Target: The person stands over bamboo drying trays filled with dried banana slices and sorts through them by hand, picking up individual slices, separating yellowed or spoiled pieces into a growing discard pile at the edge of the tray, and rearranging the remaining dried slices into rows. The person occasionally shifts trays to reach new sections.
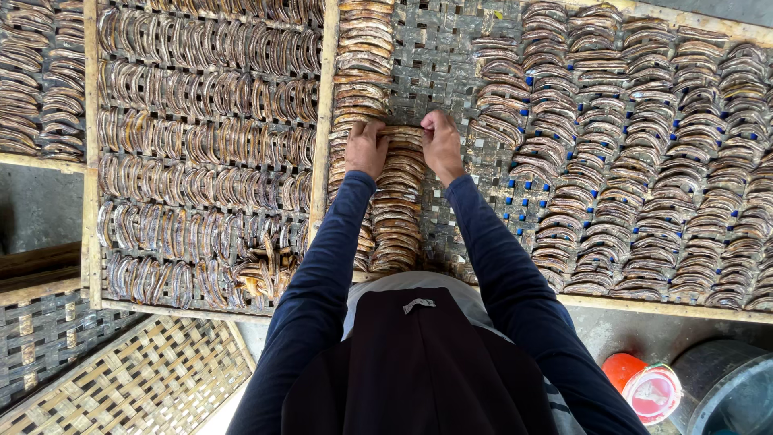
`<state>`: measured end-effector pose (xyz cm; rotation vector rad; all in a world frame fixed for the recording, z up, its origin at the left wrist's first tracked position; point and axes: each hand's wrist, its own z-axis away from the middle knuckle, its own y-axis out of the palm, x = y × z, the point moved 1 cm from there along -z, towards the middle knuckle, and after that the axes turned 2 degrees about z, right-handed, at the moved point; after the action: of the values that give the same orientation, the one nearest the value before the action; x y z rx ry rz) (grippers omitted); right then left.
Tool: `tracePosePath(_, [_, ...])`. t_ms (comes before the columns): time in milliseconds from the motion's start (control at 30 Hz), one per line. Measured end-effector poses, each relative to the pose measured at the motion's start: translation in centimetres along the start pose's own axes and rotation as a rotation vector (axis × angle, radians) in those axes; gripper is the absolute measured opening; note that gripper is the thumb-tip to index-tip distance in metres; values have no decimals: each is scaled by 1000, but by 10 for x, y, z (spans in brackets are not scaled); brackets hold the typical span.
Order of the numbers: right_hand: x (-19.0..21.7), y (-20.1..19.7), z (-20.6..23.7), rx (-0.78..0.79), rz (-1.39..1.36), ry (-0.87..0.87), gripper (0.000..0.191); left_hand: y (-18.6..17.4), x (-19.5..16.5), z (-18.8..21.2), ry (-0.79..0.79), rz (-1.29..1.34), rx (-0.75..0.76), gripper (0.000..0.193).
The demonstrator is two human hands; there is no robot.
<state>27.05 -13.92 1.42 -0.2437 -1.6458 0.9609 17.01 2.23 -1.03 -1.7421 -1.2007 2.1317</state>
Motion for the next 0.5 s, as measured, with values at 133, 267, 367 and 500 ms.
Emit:
tracePosePath(133, [-6,-6,9,-72,32,-79,20,3,3,1,76,-46,-26,24])
tracePosePath(267, [-8,-7,15,-129,169,-148,21,5,2,4,140,-57,-87,24])
tracePosePath(367, [-14,-16,11,-115,198,19,24,4,2,6,158,-47,-99,24])
tracePosePath(500, [-33,-50,1,-175,357,121,41,1,3,9,149,-54,-80,25])
